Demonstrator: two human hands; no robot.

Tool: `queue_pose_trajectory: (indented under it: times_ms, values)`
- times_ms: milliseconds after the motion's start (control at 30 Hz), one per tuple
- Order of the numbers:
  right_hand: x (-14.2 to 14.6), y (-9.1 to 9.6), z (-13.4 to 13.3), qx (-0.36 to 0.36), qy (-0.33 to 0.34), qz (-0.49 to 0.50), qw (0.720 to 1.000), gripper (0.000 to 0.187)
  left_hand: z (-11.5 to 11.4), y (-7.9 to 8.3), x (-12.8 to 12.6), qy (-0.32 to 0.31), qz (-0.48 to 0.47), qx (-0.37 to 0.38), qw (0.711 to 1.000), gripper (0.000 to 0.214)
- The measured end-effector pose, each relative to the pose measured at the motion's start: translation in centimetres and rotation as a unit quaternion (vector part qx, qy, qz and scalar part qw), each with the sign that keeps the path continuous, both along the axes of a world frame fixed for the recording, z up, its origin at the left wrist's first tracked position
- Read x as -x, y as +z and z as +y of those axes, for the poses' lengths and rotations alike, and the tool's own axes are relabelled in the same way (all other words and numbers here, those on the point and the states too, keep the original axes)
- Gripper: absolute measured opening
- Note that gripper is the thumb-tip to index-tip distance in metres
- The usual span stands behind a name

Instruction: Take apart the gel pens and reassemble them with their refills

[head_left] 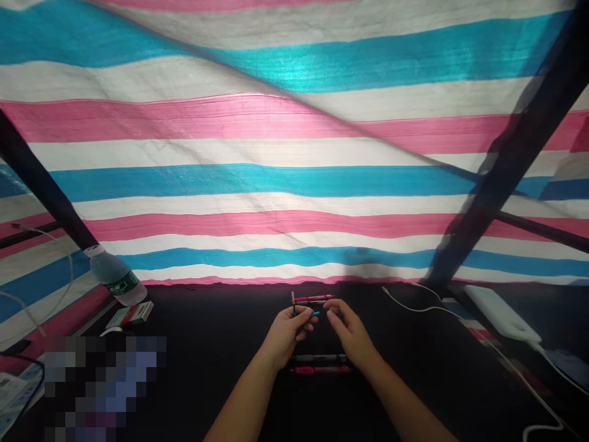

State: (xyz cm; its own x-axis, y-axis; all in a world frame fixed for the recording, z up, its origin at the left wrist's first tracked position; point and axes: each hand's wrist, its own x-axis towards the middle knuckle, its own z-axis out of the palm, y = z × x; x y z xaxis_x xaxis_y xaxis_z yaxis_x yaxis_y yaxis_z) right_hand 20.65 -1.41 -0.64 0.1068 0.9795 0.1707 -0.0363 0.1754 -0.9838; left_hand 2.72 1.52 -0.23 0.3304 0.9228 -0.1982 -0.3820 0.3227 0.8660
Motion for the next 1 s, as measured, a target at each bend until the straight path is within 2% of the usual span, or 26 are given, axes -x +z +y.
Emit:
queue_pose_trajectory:
  times_ms: [100,133,333,433,533,700,833,1000]
  values:
    - [0.3,0.1,-0.2,-0.079,0.009,-0.129,0.988,0.016,0.0,-0.1,-0.1,-0.004,0.014,-0.040,0.999,0.036]
    - [0.4,0.1,-0.2,-0.083,0.010,-0.146,0.986,0.018,0.0,-0.1,-0.1,-0.004,0.021,-0.048,0.999,0.036]
    - [0.7,-0.2,-0.1,-0.018,0.027,-0.112,0.993,0.025,-0.1,-0.3,0.0,-0.004,0.060,-0.073,0.996,0.036]
    - [0.8,0.0,0.0,-0.007,0.015,-0.057,0.998,0.029,0.0,-0.3,0.0,0.004,0.065,-0.077,0.995,0.037]
    - [0.5,0.3,0.2,0.037,0.003,0.065,0.997,0.033,0.1,-0.1,0.0,0.039,0.048,-0.069,0.996,0.038]
    - [-0.3,0.5,0.6,0.100,0.011,0.252,0.962,0.032,0.2,0.2,-0.1,0.068,-0.001,-0.030,0.997,0.042]
    - [-0.5,0.5,0.7,0.118,0.022,0.293,0.949,0.029,0.2,0.2,-0.1,0.058,-0.020,-0.023,0.998,0.042]
    - [-0.3,0.4,0.8,0.106,0.018,0.279,0.954,0.028,0.2,0.3,0.0,0.049,-0.023,-0.021,0.998,0.043]
